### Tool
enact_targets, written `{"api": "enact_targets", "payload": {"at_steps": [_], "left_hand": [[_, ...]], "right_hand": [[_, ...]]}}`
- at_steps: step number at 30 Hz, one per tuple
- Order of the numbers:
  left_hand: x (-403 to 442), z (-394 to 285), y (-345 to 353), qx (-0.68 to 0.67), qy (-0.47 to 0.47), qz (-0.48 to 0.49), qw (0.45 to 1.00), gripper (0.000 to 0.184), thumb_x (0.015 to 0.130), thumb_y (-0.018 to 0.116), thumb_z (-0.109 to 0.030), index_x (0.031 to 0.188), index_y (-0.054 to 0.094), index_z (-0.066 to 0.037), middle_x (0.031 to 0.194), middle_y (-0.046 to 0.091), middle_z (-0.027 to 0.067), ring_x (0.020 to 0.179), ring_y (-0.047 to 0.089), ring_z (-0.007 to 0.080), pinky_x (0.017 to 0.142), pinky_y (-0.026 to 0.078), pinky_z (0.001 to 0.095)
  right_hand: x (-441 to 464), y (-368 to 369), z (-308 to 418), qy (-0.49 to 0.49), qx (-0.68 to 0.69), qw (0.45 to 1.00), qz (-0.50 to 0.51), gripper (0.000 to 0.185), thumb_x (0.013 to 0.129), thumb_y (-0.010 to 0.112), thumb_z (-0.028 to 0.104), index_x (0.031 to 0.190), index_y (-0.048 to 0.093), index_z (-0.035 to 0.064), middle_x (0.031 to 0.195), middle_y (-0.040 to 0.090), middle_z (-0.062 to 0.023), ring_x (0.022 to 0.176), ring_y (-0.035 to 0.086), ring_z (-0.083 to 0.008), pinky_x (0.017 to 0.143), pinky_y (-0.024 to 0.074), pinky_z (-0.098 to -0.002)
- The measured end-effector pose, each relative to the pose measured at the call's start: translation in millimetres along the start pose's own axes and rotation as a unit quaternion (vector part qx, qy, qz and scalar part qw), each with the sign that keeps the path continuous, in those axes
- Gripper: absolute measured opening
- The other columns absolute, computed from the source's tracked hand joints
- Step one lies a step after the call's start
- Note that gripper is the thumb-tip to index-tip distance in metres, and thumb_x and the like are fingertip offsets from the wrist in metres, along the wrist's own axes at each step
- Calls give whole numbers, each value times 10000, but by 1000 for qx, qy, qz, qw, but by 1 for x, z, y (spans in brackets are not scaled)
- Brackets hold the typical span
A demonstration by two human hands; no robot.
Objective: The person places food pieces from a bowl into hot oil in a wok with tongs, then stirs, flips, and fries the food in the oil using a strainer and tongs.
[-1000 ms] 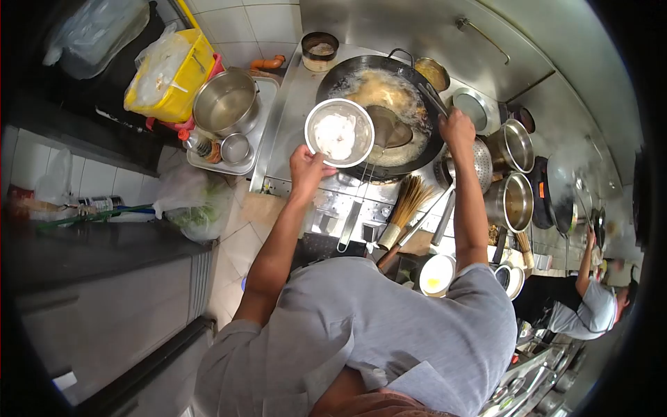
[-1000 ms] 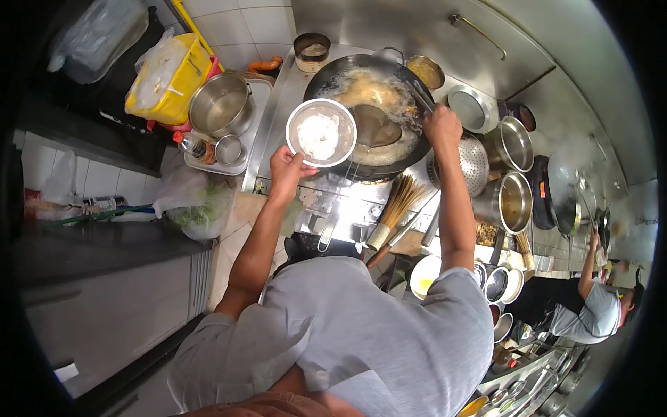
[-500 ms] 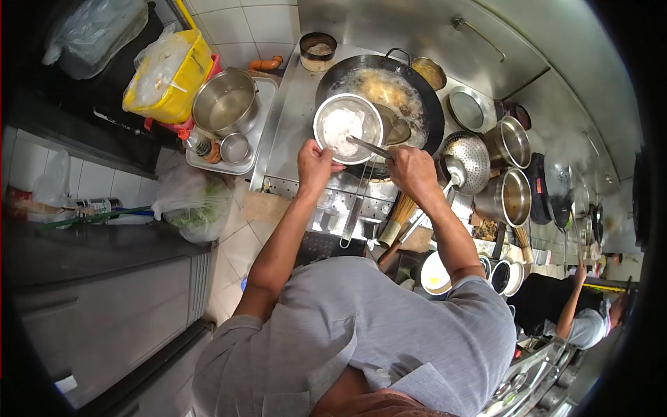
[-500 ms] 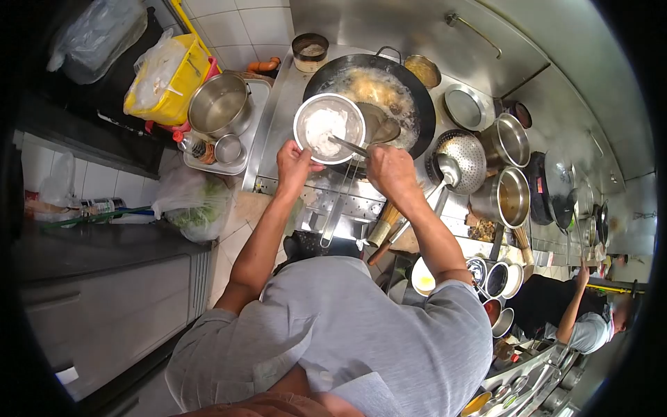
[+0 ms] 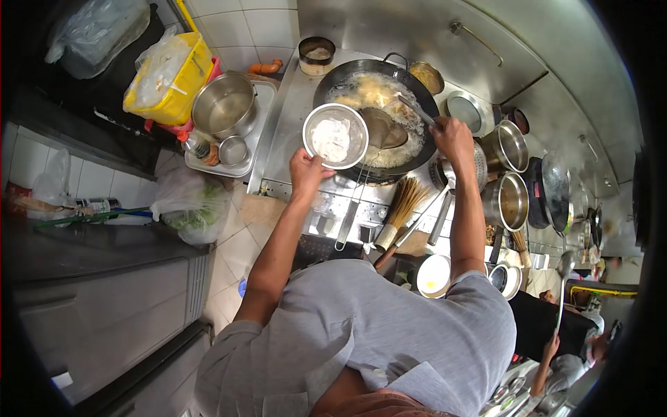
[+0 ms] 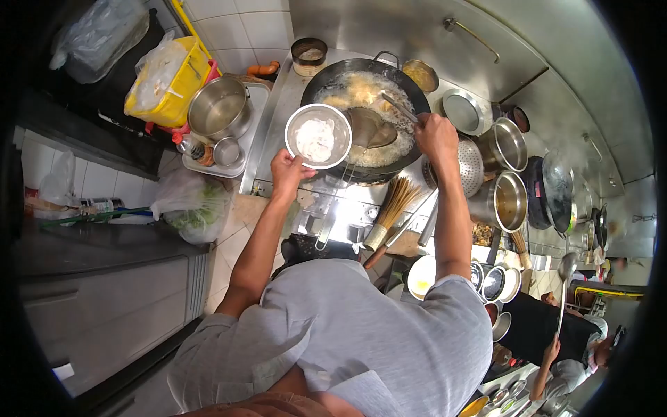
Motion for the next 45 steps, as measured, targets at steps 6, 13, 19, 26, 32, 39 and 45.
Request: {"api": "enact_targets", "payload": {"at_steps": [6,13,19,26,32,39,45], "left_hand": [[-7,-7,0,3,-5,-4,1000,44,917,513,40,938,476,47,879,577,149,657,686,241,587,636,323],[-8,-13,-1,9,4,-1,1000,41,928,507,28,929,470,46,881,592,170,666,685,246,615,633,333],[-1,-13,6,12,12,13,1000,50,935,510,16,909,476,40,862,589,147,663,689,242,587,630,318],[-4,-16,15,46,41,31,998,55,927,510,20,889,473,36,829,593,140,639,688,235,554,627,313],[1,-12,9,8,50,18,999,119,881,531,55,820,434,24,773,569,128,592,679,229,492,614,301],[8,-4,9,4,27,5,1000,87,876,522,62,842,446,39,812,574,153,600,682,239,498,620,305],[9,3,-2,3,-3,-22,1000,63,880,521,59,886,459,47,846,577,156,633,693,256,520,624,308]], "right_hand": [[61,105,-90,64,-146,985,64,315,834,652,310,1022,690,61,953,692,-211,893,660,-409,813,522,-481],[7,36,-26,71,-83,994,5,330,881,621,321,1031,670,31,951,688,-222,907,664,-396,805,518,-476],[-55,8,62,-54,68,977,195,264,859,670,280,980,679,46,909,692,-192,886,669,-377,807,518,-476],[-70,34,89,-139,28,982,126,159,831,656,196,869,662,42,848,685,-181,794,665,-391,753,528,-478],[-65,11,80,-140,84,981,105,142,827,666,181,846,681,41,776,680,-177,757,670,-375,700,522,-470],[-23,-19,47,-55,113,991,55,247,832,697,223,1035,730,86,865,692,-207,803,674,-376,741,522,-443],[68,22,-15,-24,46,998,30,266,834,639,247,1031,733,95,899,692,-213,857,671,-388,786,525,-454]]}}
Point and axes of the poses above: each hand's wrist, its own x-axis towards the middle knuckle, its own y-axis out of the palm, z = x × y, the point moved 2 cm from there along x, towards the middle knuckle
